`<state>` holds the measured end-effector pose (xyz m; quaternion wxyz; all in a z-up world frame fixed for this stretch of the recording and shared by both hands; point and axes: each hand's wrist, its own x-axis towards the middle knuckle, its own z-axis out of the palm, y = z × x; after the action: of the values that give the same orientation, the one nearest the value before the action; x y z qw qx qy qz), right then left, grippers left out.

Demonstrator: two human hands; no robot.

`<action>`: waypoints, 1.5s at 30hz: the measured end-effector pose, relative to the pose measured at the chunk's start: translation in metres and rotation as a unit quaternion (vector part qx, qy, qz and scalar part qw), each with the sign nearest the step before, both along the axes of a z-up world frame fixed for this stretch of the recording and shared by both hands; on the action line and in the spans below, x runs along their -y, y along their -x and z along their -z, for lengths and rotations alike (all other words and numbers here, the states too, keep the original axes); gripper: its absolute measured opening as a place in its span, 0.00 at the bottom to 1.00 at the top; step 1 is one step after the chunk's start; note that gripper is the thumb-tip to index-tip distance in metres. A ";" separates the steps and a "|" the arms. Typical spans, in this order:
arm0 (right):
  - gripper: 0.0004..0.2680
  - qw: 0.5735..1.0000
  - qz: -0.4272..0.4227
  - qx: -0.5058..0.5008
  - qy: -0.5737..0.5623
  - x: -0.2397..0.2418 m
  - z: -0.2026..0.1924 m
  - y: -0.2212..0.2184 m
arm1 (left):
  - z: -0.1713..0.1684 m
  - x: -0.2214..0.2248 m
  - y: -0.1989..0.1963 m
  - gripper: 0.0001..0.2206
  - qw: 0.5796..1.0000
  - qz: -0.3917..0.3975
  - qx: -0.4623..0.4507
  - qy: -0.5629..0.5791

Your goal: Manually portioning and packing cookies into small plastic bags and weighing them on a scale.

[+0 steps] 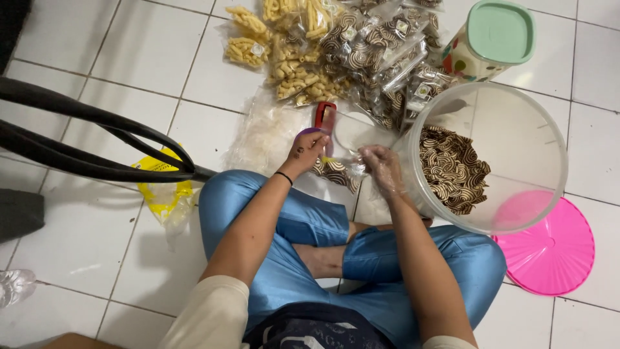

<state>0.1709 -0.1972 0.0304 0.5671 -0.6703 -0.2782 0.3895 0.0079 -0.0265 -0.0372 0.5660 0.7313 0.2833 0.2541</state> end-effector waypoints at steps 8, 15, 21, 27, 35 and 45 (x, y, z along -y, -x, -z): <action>0.10 1.000 -0.006 -0.011 -0.012 0.003 0.011 0.000 | -0.028 0.016 0.012 0.12 0.998 -0.009 -0.016 -0.057; 0.12 0.995 -0.029 -0.098 -0.017 0.015 0.007 -0.001 | -0.063 0.024 0.023 0.12 0.990 0.046 -0.036 0.127; 0.13 0.992 0.014 -0.125 0.010 0.016 0.006 0.002 | -0.047 0.013 0.028 0.12 0.989 0.059 -0.079 0.113; 0.12 0.994 0.015 -0.107 0.031 0.019 0.018 -0.001 | -0.026 0.019 0.022 0.11 0.977 0.030 -0.034 0.210; 0.12 0.995 0.026 -0.081 0.055 0.015 0.031 -0.005 | -0.025 0.016 0.005 0.11 0.970 0.018 -0.021 0.243; 0.07 0.992 0.034 -0.113 0.035 0.018 -0.007 0.021 | -0.013 0.016 0.004 0.13 0.978 0.020 -0.035 0.207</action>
<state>0.1503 -0.2156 0.0375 0.5839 -0.6505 -0.1751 0.4531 0.0037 -0.0428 -0.0237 0.6996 0.6126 0.3344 0.1532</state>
